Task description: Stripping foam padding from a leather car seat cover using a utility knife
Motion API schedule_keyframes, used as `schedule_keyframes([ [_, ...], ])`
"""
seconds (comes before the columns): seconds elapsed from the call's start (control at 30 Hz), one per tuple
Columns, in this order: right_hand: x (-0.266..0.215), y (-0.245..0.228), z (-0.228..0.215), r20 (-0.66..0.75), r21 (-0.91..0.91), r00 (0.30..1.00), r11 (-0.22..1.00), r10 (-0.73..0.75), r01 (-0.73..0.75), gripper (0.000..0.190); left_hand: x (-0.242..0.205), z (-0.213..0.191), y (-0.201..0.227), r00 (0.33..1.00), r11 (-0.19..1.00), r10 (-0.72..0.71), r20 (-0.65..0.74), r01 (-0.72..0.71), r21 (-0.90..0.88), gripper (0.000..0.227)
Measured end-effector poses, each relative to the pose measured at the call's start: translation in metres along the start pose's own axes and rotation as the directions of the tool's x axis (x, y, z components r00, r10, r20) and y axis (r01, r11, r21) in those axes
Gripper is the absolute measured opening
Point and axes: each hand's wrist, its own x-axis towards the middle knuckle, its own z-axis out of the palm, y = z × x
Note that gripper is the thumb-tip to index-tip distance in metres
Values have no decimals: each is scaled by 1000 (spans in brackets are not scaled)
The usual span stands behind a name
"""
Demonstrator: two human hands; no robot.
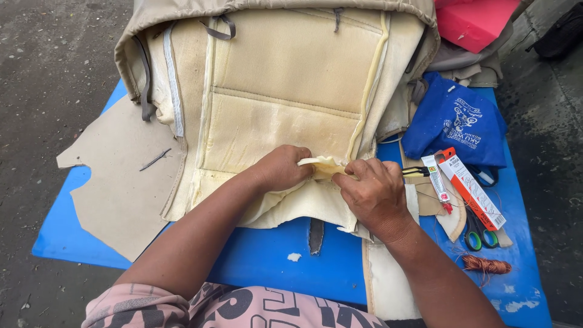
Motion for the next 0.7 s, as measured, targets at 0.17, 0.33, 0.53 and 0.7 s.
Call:
schedule_keyframes([
  [0.17, 3, -1, 0, -29, -9, 1000, 1000, -3, 3, 18, -2, 0, 3, 1000, 1000, -3, 10, 3, -8, 34],
  [0.33, 5, 2, 1, -34, -11, 999, 1000, 3, -4, 17, -5, -4, 7, 1000, 1000, -2, 5, 2, -4, 32],
  [0.53, 14, -5, 1, -41, 22, 999, 999, -26, 27, 15, -10, -6, 12, 1000, 1000, -10, -1, 10, -13, 31],
  [0.7, 16, -2, 8, -70, -38, 996, 998, -49, 46, 16, -5, -3, 7, 1000, 999, -13, 6, 13, -29, 31],
])
